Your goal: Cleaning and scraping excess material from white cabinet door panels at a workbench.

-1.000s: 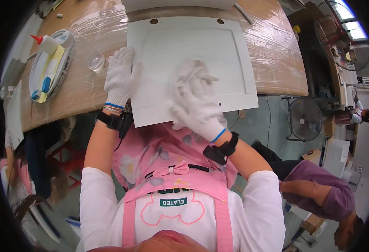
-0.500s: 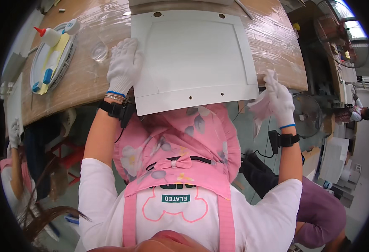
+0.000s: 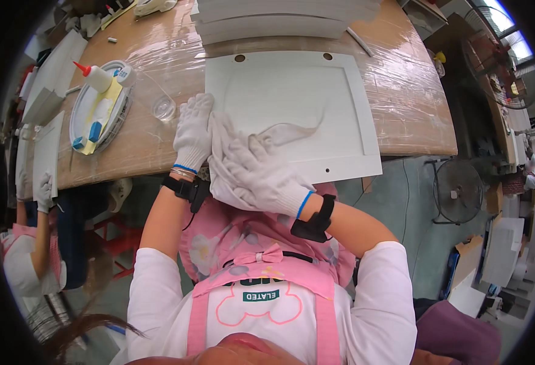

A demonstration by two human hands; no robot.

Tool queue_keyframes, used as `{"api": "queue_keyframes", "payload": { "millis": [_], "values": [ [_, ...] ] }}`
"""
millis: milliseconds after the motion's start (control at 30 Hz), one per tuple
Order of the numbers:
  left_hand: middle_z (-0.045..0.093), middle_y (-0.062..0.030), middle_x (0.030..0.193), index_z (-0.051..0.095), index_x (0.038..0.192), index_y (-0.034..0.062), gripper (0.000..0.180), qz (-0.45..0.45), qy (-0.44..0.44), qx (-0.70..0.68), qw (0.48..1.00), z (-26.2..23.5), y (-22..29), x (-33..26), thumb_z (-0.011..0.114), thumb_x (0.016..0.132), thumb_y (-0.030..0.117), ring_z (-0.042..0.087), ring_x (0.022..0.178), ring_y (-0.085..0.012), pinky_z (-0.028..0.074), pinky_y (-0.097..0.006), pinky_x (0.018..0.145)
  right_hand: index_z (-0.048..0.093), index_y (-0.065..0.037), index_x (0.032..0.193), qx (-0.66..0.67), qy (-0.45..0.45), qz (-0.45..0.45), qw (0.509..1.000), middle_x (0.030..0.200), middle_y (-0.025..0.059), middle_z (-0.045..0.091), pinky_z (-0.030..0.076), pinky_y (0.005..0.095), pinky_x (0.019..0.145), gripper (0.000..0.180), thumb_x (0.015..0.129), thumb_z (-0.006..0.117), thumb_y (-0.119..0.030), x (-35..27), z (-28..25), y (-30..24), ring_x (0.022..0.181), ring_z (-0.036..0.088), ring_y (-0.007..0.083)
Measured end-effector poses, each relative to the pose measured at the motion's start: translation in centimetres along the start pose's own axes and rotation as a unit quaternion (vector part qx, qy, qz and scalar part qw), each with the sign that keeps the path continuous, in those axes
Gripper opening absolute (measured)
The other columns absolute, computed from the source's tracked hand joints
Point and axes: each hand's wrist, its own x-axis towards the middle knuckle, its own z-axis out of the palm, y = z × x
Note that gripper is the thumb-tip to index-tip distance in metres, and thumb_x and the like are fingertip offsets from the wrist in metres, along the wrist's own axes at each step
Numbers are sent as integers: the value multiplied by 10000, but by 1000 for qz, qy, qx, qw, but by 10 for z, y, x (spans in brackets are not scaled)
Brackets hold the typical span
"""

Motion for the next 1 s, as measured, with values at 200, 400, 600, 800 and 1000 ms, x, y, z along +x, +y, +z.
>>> {"api": "queue_keyframes", "payload": {
  "millis": [200, 400, 600, 800, 1000],
  "values": [
    [461, -147, 1479, 497, 1410, 86, 496, -5, -10, -10, 1000, -14, 0, -11, 435, 979, 321, 380, 1401, -327, 208, -429, 1209, 466, -91, 1411, -62, 53, 81, 993, 1438, 212, 451, 322, 527, 1106, 623, 848, 624, -306, 40, -13, 114, 1329, 420, 414],
    [507, -174, 1430, 534, 1373, 63, 463, 25, 13, -22, 999, -13, 12, -1, 498, 956, 261, 412, 1367, -374, 248, -464, 1185, 419, -56, 1441, -230, 141, 380, 885, 1371, 234, 474, 326, 571, 1046, 628, 914, 526, -380, 61, 13, 222, 1245, 443, 429],
    [488, -173, 1448, 517, 1388, 58, 479, 7, -9, -2, 1000, -7, 3, -4, 501, 950, 252, 396, 1382, -367, 245, -465, 1187, 585, -11, 1279, -41, 162, 50, 985, 1275, 202, 595, 391, 494, 1032, 488, 888, 558, -301, 135, 28, 72, 1154, 548, 399],
    [498, -167, 1442, 548, 1361, 57, 475, 20, 7, -33, 999, -12, 0, -5, 490, 946, 281, 398, 1386, -346, 225, -447, 1203, 670, -33, 1178, 518, -122, 135, 836, 1015, 169, 707, 525, 437, 851, 360, 863, 522, -126, 45, -72, 99, 945, 655, 388],
    [529, -165, 1410, 582, 1318, 59, 438, 34, 14, -59, 998, -14, 11, 0, 498, 933, 251, 433, 1358, -349, 247, -453, 1193, 611, -115, 1267, -72, 102, 321, 939, 1336, 150, 526, 419, 465, 977, 427, 870, 572, -269, 28, -23, 161, 1166, 535, 352]
  ]
}}
